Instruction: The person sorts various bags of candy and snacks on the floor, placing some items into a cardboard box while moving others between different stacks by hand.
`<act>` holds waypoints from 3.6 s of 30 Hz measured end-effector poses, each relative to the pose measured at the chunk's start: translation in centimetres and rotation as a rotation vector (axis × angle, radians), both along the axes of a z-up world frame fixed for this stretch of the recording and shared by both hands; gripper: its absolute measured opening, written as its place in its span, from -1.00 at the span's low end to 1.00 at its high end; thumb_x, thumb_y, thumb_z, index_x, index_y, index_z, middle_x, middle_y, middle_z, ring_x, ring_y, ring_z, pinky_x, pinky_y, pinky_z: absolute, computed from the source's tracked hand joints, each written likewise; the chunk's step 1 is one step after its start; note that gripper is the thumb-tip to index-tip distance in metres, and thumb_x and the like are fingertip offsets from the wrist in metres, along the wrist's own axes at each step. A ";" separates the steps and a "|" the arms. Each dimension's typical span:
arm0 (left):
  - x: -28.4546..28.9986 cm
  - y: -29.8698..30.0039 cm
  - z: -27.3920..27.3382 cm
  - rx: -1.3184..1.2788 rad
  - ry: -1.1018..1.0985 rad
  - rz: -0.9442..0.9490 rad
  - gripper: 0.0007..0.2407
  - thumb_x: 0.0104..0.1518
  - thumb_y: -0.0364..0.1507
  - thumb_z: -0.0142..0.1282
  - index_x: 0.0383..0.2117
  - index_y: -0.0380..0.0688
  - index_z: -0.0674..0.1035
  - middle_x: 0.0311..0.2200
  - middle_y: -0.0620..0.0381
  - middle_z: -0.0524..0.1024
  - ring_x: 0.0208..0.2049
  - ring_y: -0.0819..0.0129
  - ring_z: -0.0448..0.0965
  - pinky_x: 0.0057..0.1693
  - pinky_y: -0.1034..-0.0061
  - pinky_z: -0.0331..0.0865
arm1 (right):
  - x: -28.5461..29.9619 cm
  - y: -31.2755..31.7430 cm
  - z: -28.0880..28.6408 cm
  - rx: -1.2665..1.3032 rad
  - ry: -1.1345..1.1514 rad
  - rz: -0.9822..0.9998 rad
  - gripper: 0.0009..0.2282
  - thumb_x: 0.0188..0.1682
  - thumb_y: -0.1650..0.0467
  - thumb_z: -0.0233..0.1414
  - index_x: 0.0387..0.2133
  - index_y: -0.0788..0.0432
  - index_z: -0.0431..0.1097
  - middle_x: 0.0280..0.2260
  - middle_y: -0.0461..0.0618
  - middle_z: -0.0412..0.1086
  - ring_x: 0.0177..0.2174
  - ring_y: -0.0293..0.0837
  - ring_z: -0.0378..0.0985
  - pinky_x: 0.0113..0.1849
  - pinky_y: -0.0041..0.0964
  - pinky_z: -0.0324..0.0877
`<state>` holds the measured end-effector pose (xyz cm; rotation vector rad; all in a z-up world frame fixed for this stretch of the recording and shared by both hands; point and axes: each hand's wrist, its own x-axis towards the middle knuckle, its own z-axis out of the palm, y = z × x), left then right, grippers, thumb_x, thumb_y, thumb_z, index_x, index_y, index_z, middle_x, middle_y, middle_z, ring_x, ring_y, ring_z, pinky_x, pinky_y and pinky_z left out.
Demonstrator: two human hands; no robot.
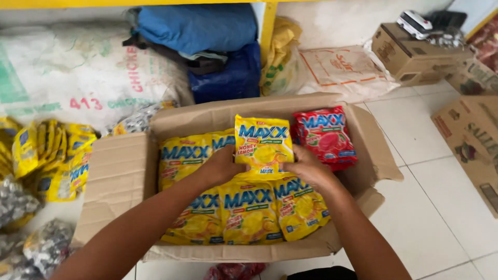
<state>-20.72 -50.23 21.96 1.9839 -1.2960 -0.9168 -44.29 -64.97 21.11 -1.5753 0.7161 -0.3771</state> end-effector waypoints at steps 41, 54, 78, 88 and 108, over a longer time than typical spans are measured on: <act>-9.1 -1.2 -4.6 -0.176 -0.320 -0.284 -0.54 0.02 -0.50 0.19 0.10 -0.40 0.41 0.15 -0.42 0.32 0.09 -0.26 0.43 0.10 0.13 0.41 | -2.0 3.6 1.3 -0.688 0.971 0.347 -0.23 -0.04 0.17 0.16 0.31 0.32 -0.06 0.35 0.56 -0.32 0.24 0.32 0.14 0.15 0.04 0.25; -9.0 -3.3 -6.4 -0.174 -0.478 -0.414 -0.55 0.05 -0.50 0.14 0.05 -0.59 0.39 0.08 -0.60 0.29 0.06 -0.35 0.40 0.13 0.09 0.37 | -1.6 2.6 1.5 -0.640 1.049 0.440 -0.19 -0.01 0.12 0.12 0.37 0.27 -0.17 0.38 0.49 -0.40 0.29 0.26 0.09 0.17 0.06 0.21; -4.2 9.4 3.2 -0.226 -0.739 -0.504 -0.80 0.08 -0.32 0.15 -0.31 -0.18 0.63 -0.32 -0.12 0.60 -0.31 -0.04 0.64 -0.21 0.08 0.52 | 2.2 9.5 9.5 -0.851 0.868 0.570 -0.43 -0.04 0.06 0.04 0.26 -0.07 0.25 0.13 0.01 0.36 0.05 0.02 0.50 0.08 -0.08 0.39; 8.8 30.1 7.7 -0.568 -0.306 -0.281 -0.87 0.18 -0.37 0.14 -0.27 -0.10 0.66 -0.24 0.04 0.63 -0.15 0.08 0.64 -0.08 0.24 0.50 | 11.5 20.2 1.2 -0.578 0.341 0.987 -0.28 -0.09 0.23 0.28 0.36 -0.01 0.11 0.13 -0.11 0.45 -0.21 -0.27 0.68 -0.09 -0.20 0.51; 34.2 40.2 -22.7 -0.050 -0.110 0.667 -0.32 -0.05 -0.33 0.39 0.25 0.07 0.28 0.28 -0.21 0.19 0.25 -0.19 0.25 0.29 0.10 0.22 | 49.3 41.7 -19.7 -0.167 0.187 0.137 -0.54 -0.02 0.34 0.10 0.17 0.16 0.24 0.09 0.07 0.32 0.00 -0.07 0.45 -0.03 -0.19 0.41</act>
